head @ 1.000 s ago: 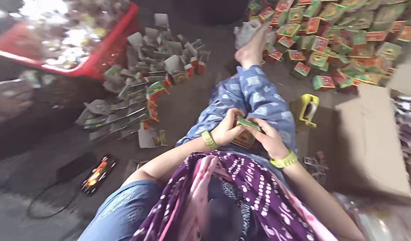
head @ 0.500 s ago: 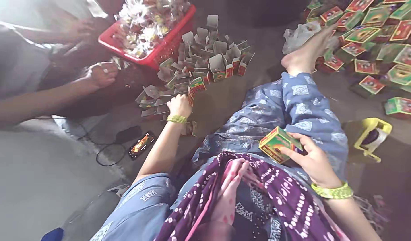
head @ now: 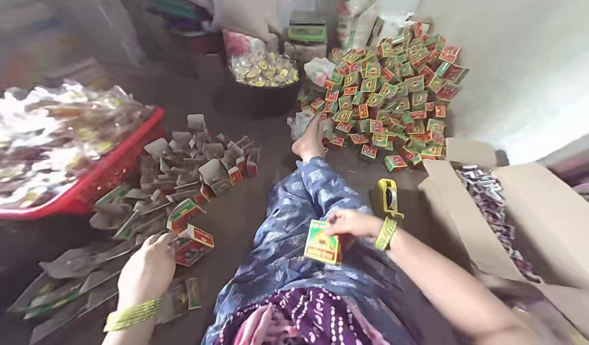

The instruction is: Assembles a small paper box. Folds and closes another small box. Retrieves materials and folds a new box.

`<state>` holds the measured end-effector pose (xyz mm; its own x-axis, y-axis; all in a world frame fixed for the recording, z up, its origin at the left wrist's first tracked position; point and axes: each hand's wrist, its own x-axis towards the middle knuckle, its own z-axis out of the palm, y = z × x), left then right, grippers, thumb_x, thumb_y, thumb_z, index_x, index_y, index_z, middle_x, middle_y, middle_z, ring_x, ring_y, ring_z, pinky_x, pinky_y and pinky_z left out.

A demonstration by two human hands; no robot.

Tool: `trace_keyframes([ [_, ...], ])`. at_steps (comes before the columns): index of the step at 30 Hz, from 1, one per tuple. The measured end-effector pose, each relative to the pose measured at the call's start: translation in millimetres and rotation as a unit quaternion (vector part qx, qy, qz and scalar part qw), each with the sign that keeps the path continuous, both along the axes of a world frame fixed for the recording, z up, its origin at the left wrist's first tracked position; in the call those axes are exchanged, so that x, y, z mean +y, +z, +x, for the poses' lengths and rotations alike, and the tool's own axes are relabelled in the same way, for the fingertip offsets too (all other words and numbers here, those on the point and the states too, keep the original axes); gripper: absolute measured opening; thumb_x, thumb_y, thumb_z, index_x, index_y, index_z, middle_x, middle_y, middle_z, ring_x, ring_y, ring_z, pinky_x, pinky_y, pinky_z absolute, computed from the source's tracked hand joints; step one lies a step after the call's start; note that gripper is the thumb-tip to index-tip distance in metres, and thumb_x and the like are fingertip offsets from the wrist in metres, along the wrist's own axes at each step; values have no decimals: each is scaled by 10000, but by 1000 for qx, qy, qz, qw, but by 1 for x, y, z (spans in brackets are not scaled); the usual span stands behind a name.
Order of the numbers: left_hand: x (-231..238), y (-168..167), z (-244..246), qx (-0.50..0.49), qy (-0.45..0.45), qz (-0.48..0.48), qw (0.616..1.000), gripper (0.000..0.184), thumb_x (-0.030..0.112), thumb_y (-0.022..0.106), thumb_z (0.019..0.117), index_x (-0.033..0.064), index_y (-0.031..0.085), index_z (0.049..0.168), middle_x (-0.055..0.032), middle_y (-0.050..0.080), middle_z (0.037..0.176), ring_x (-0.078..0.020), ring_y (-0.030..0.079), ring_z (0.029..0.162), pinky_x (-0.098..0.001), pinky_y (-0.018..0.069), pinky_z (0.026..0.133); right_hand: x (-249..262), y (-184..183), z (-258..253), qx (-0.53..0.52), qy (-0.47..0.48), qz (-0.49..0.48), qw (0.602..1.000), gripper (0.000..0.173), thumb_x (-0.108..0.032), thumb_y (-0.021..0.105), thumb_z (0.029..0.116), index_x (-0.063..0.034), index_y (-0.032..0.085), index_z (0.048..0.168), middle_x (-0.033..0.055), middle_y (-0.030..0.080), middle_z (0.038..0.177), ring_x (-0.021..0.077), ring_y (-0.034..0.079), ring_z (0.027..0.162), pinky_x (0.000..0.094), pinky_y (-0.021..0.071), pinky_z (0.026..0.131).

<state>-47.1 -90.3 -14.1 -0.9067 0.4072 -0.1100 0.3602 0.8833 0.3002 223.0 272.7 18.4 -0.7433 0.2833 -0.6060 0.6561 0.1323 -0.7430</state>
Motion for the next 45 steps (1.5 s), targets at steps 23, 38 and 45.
trace_keyframes([
  [23,148,-17,100,-382,-377,618,575,193,257,434,1075,248,614,1147,-93,567,1454,-314,481,1399,-493,409,1157,57,-36,101,124,-245,215,937,390,-209,732,948,-32,640,1283,130,675,1260,194,730,953,374,631,837],
  [38,148,-46,135,-465,-332,325,753,1071,345,965,623,29,369,1455,-12,705,1203,-88,697,1076,-288,596,959,72,-98,273,-338,-203,327,859,364,-136,610,962,-25,642,1307,259,657,1266,419,613,1230,628,460,1037],
  [45,171,-41,146,-381,-390,422,724,803,140,957,653,6,541,1327,-52,731,1159,-166,706,1077,-368,593,987,71,-150,260,-285,-132,384,868,447,-171,668,951,-91,627,1388,274,483,1502,477,434,1405,650,404,1105],
])
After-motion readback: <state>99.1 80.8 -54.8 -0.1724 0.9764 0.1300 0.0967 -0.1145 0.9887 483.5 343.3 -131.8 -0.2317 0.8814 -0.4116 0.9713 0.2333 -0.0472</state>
